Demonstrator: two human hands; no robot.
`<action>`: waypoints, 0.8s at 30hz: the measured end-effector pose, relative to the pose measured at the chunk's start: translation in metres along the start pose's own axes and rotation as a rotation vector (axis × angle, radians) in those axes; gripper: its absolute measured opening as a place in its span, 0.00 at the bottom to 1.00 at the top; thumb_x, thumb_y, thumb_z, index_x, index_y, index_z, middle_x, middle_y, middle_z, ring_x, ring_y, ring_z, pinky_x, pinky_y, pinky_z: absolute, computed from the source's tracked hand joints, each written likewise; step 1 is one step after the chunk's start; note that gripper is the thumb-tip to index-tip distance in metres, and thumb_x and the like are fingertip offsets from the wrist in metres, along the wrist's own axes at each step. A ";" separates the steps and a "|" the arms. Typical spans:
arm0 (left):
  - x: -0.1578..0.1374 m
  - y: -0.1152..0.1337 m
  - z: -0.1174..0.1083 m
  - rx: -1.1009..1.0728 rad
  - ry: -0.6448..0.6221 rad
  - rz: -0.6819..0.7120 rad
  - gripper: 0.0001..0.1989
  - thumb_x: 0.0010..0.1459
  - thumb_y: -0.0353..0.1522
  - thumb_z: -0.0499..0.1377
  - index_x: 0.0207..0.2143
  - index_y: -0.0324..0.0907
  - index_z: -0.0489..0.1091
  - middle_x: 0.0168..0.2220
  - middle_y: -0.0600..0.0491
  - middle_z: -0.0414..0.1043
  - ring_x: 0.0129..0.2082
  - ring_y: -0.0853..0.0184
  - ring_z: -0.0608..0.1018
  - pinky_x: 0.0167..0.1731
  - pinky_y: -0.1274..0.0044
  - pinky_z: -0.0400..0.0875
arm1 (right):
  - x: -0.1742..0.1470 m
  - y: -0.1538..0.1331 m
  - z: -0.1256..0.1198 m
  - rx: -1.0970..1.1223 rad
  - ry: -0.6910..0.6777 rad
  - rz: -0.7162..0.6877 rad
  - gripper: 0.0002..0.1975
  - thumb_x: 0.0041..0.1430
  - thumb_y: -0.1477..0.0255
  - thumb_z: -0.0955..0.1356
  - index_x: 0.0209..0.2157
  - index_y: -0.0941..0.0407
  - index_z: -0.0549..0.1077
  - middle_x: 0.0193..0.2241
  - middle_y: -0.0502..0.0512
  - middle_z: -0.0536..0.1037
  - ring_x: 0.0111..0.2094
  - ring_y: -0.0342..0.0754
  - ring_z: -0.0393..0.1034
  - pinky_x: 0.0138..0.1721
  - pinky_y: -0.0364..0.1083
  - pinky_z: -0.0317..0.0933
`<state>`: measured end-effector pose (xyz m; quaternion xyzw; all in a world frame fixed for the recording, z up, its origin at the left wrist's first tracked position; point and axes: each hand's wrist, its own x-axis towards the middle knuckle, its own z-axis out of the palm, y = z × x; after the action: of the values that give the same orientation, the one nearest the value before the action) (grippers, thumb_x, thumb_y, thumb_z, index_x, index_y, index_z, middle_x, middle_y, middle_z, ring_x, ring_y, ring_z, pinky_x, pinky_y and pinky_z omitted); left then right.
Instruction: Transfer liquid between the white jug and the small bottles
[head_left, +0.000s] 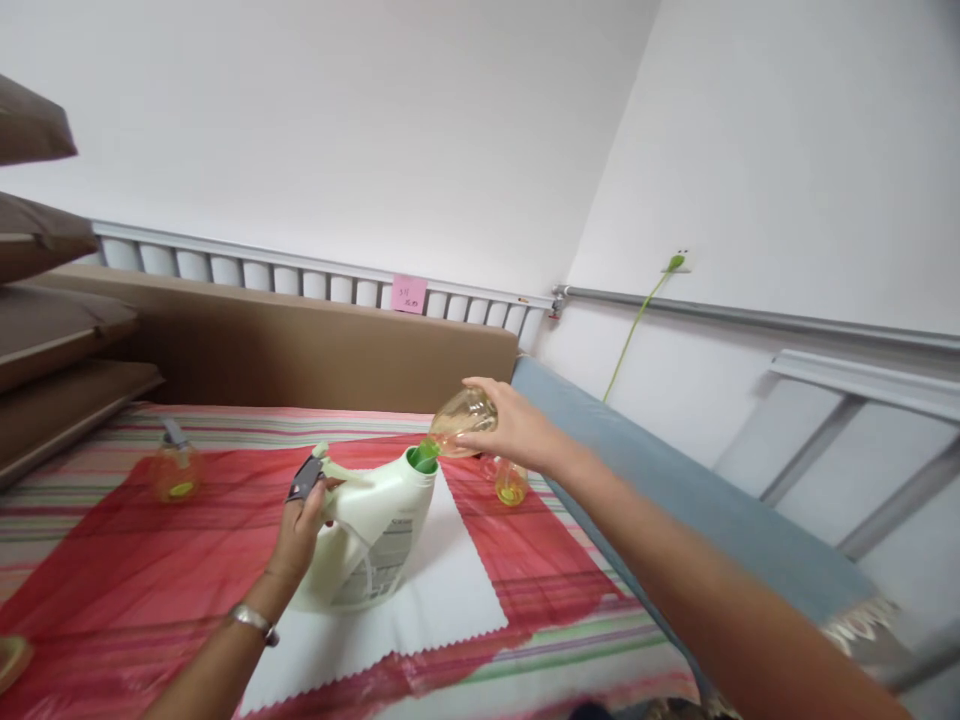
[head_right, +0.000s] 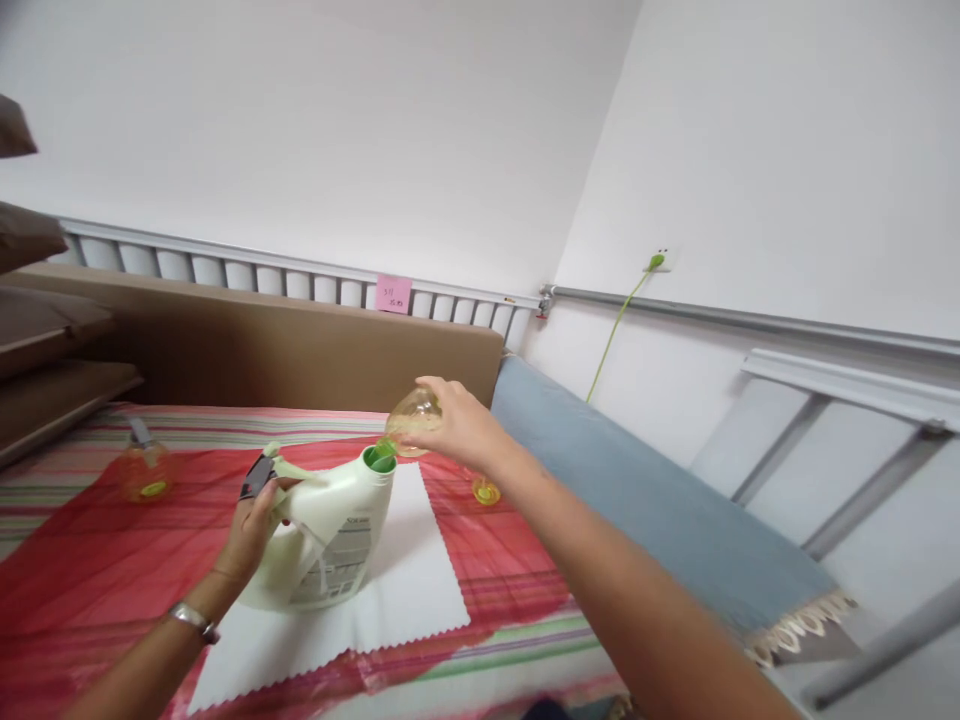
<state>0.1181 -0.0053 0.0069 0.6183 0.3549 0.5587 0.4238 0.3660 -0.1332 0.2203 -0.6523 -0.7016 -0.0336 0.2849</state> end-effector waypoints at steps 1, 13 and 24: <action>-0.001 -0.001 -0.005 0.004 0.020 -0.016 0.25 0.56 0.46 0.46 0.35 0.38 0.75 0.22 0.52 0.68 0.22 0.67 0.68 0.21 0.77 0.65 | 0.000 0.004 0.006 0.087 0.036 0.089 0.36 0.41 0.59 0.72 0.54 0.51 0.61 0.50 0.57 0.68 0.50 0.53 0.62 0.50 0.51 0.56; -0.008 -0.016 -0.033 -0.384 0.224 -0.241 0.26 0.52 0.49 0.52 0.31 0.35 0.75 0.26 0.45 0.76 0.27 0.62 0.76 0.31 0.72 0.70 | -0.123 -0.007 0.171 1.612 0.083 0.836 0.32 0.45 0.56 0.71 0.52 0.47 0.62 0.43 0.56 0.75 0.39 0.52 0.73 0.40 0.50 0.63; -0.027 0.013 -0.057 -0.352 0.607 -0.026 0.21 0.55 0.45 0.48 0.31 0.38 0.70 0.31 0.49 0.74 0.33 0.66 0.76 0.40 0.71 0.70 | -0.177 -0.038 0.212 1.712 -0.017 0.920 0.31 0.44 0.57 0.73 0.50 0.48 0.63 0.45 0.56 0.74 0.44 0.55 0.70 0.41 0.52 0.63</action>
<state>0.0581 -0.0278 0.0091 0.3367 0.3710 0.7643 0.4061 0.2531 -0.2086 -0.0228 -0.4351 -0.1673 0.6074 0.6432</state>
